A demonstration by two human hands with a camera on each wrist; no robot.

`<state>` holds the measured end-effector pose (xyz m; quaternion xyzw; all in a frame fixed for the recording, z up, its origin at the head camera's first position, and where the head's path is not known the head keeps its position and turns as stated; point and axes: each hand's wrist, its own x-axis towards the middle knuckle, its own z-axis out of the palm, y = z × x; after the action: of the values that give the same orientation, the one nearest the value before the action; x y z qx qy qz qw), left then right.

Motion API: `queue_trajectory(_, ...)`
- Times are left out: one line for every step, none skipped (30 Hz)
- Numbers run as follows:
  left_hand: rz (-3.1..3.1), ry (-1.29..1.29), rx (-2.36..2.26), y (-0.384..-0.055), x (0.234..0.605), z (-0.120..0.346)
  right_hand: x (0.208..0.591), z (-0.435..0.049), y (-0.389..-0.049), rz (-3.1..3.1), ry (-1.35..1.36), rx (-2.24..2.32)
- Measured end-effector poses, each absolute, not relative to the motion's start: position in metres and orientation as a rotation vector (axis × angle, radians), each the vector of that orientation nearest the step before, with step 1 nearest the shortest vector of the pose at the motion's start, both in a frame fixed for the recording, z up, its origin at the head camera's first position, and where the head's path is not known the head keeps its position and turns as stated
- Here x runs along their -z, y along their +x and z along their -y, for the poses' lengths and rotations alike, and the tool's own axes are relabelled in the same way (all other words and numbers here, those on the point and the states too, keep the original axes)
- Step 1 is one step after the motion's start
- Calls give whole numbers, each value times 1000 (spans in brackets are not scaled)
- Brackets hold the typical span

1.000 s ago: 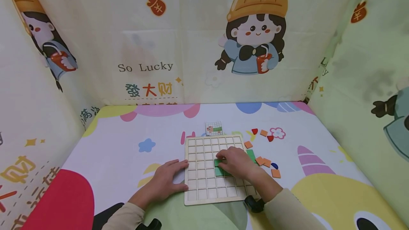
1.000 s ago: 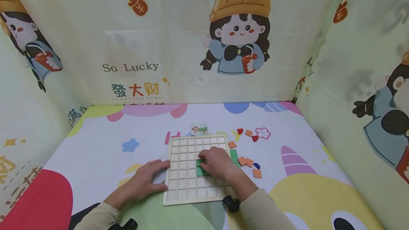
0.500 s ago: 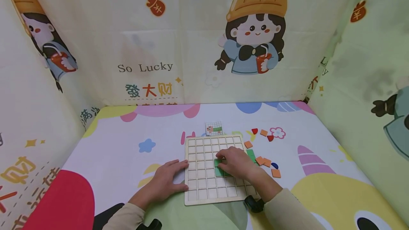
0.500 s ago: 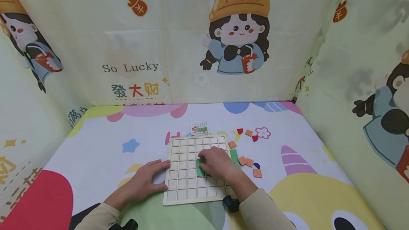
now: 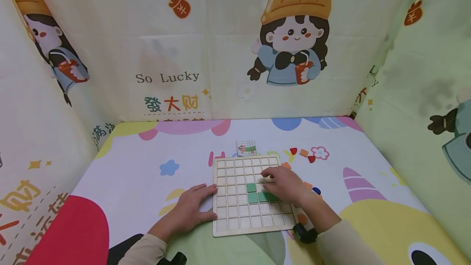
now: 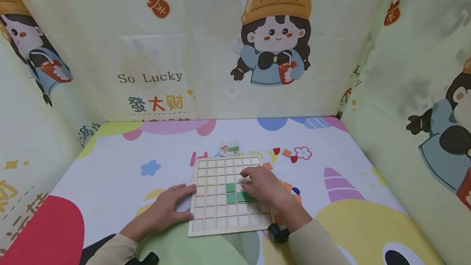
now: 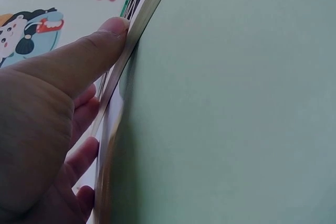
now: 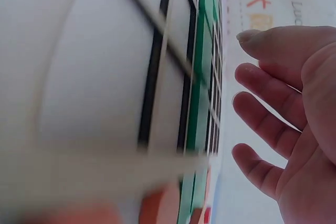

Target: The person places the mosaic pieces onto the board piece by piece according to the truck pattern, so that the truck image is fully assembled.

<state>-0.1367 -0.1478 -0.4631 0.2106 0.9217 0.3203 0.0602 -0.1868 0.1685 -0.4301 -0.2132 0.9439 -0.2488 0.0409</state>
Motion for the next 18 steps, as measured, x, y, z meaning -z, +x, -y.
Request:
queue_trajectory(-2789,637,-970,-136,463,148,430,-173,-187,-2897,-641,763)
queue_trajectory(-2788,638,-971,-136,463,148,431,-178,-187,-2901,-634,764)
queue_trajectory(-2789,638,-969,-136,462,148,431,-183,-187,-2907,-627,764)
queue_trajectory(-2789,642,-969,-136,462,148,431,-187,-187,-2912,-610,762)
queue_trajectory(-2790,647,-969,-136,462,148,431,-192,-186,-2917,-597,758)
queue_trajectory(-2790,648,-969,-136,462,148,432,-197,-186,-2924,-584,747)
queue_trajectory(-2791,651,-970,-136,462,148,432,-201,-185,-2932,-576,731)
queue_trajectory(-2791,652,-969,-136,462,148,432,-206,-184,-2939,-565,716)
queue_trajectory(-2792,652,-966,-136,463,148,433,-210,-184,-2945,-549,704)
queue_trajectory(-2792,653,-966,-136,463,148,433,-214,-183,-2951,-531,695)
queue_trajectory(-2792,653,-964,-136,463,148,434,-217,-182,-2955,-521,688)
queue_trajectory(-2793,652,-963,-136,463,148,434,-221,-181,-2955,-505,686)
queue_trajectory(-2793,652,-962,-136,463,148,435,-223,-181,-2956,-493,684)
queue_trajectory(-2793,652,-961,-136,463,148,435,-226,-180,-2957,-472,683)
queue_trajectory(-2793,653,-962,-136,463,148,436,-228,-180,-2954,-453,688)
queue_trajectory(-2791,656,-963,-136,463,148,436,-229,-179,-2950,-435,692)
queue_trajectory(-2792,660,-965,-137,463,148,436,-231,-179,-2945,-426,691)
queue_trajectory(-2791,661,-967,-137,463,148,436,-232,-178,-2941,-410,696)
